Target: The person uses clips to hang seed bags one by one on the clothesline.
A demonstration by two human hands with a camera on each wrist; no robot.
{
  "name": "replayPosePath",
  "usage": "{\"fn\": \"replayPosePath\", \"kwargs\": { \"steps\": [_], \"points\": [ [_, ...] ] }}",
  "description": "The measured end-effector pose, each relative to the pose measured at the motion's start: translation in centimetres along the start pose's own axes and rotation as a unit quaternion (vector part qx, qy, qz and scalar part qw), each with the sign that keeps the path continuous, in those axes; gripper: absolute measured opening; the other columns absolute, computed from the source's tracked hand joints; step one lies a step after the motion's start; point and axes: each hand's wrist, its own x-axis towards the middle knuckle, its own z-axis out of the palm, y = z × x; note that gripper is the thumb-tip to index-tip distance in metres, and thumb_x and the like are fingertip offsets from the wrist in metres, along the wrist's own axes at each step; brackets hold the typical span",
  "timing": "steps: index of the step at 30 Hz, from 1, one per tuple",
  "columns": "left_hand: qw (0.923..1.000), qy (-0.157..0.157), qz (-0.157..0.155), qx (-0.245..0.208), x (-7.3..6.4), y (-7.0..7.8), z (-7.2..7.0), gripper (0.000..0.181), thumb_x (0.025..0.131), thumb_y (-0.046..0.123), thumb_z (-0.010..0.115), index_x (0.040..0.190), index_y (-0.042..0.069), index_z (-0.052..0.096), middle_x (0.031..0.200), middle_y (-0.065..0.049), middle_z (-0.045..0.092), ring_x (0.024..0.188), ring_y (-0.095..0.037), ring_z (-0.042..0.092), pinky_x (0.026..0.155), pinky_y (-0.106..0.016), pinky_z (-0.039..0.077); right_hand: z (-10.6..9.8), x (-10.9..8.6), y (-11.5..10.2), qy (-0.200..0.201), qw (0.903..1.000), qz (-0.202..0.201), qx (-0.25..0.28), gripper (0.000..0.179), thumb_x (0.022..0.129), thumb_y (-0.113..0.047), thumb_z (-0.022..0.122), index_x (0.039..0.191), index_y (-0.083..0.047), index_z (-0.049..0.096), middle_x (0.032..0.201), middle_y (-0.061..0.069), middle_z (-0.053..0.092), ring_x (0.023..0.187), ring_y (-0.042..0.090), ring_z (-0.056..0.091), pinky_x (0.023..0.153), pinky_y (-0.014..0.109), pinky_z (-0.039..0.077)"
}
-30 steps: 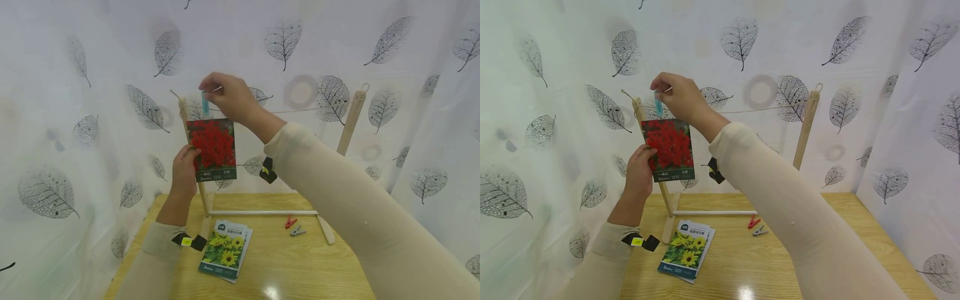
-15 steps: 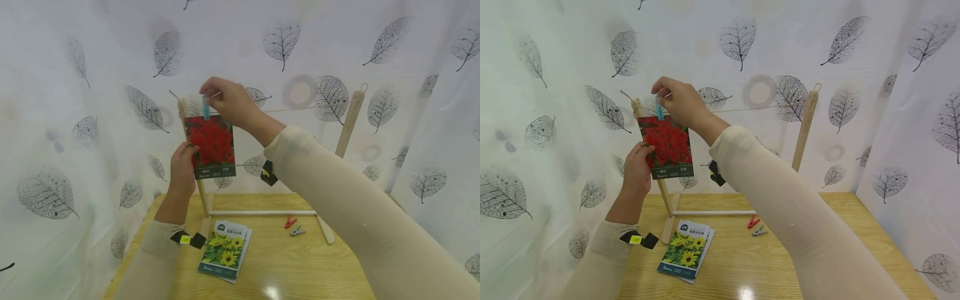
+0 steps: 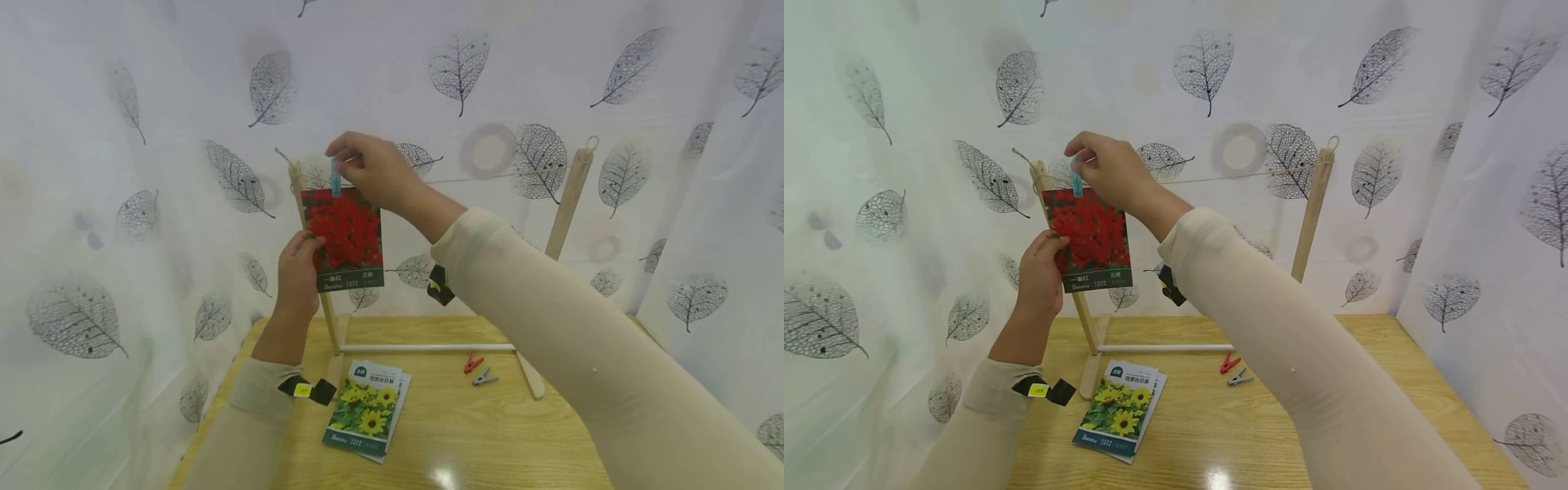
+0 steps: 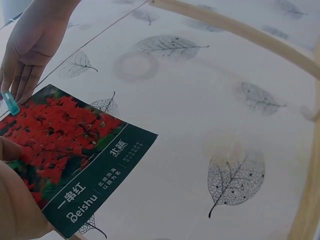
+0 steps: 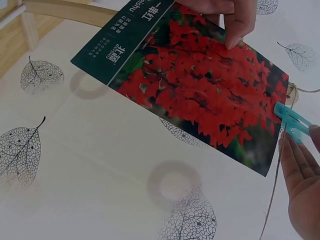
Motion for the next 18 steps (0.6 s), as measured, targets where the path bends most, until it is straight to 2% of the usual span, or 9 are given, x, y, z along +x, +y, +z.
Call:
{"fn": "replayPosePath", "kwargs": {
  "steps": [8,18],
  "points": [
    [1.0,0.005,0.001,-0.006,0.07,-0.04,-0.07,0.014,0.099,0.016,0.054,0.087,0.02,0.061,0.091,0.008,0.068,0.081,-0.009,0.066,0.069,-0.026,0.055,0.02,-0.12,0.07,0.002,0.9999,-0.015,-0.008,0.026,0.105,-0.02,0.055,0.13,-0.015,0.063,0.13,0.004,0.069,0.116,0.016,0.067,0.098,0.029,0.054],
    [1.0,0.004,0.004,0.003,0.12,-0.26,-0.34,0.011,0.1,0.015,0.054,0.092,0.018,0.062,0.091,0.008,0.067,0.081,-0.008,0.065,0.069,-0.024,0.055,0.03,-0.21,0.3,-0.013,0.9999,-0.003,-0.009,0.031,0.105,-0.025,0.054,0.135,-0.016,0.061,0.136,0.002,0.066,0.117,0.016,0.066,0.098,0.03,0.054]
  ]
}}
